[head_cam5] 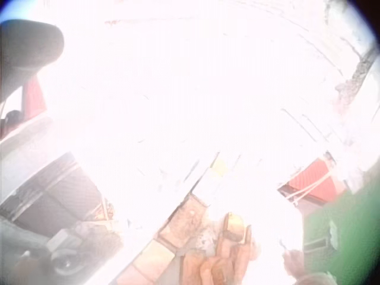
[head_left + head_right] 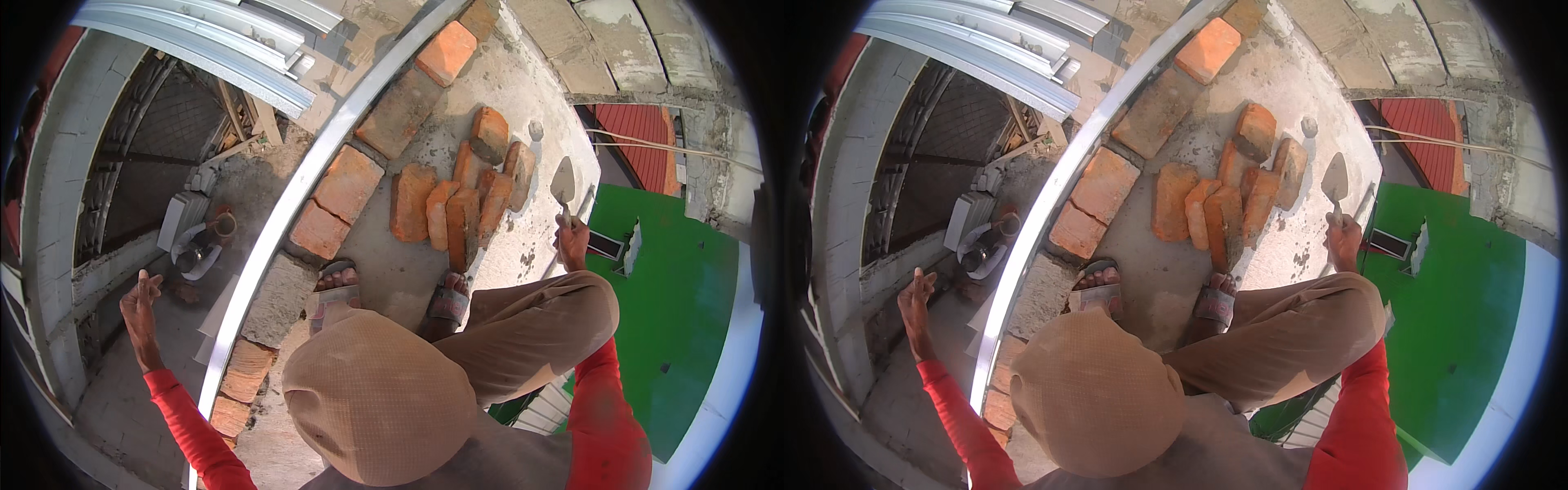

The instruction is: The person is laying bricks to build a wall. They scoop mortar from a bucket using a trowel, apply it to the bricks, and place them in a line. They also use a long metal bar to level the mortar and adjust the bricks.

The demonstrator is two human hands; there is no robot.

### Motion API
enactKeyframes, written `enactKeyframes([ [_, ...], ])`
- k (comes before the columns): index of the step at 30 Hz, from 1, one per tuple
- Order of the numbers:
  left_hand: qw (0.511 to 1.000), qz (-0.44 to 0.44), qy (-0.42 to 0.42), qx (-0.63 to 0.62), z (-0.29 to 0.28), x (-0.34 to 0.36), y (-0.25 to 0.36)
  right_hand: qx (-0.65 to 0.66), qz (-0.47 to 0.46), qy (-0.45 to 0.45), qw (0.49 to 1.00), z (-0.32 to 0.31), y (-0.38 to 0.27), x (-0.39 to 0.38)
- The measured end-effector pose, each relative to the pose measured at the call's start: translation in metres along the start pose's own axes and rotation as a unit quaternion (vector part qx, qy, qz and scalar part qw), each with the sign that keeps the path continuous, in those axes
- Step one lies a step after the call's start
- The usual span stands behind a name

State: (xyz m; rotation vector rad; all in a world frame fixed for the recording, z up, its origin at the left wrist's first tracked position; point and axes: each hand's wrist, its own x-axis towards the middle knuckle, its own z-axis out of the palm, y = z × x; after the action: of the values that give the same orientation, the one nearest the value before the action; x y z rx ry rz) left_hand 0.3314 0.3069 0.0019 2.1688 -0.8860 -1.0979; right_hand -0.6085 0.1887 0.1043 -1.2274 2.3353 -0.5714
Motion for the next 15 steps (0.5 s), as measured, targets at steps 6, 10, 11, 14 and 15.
enactKeyframes([
  [6,0.965,0.225,-0.1,0.093,0.076,0.027,0.136,0.113,0.151,0.01,0.982,0.068,0.058,-0.046],
  [10,0.937,0.225,-0.161,0.214,0.111,0.016,0.226,-0.141,0.148,0.152,0.967,0.065,0.105,-0.095],
  [11,0.93,0.242,-0.173,0.216,0.119,0.011,0.242,-0.152,0.165,0.184,0.957,0.055,0.125,-0.116],
  [14,0.939,0.195,-0.18,0.219,0.152,0.0,0.273,-0.232,0.375,0.139,0.887,0.034,0.186,-0.181],
  [15,0.939,0.184,-0.183,0.224,0.163,-0.005,0.28,-0.235,0.432,0.116,0.863,0.035,0.204,-0.199],
])
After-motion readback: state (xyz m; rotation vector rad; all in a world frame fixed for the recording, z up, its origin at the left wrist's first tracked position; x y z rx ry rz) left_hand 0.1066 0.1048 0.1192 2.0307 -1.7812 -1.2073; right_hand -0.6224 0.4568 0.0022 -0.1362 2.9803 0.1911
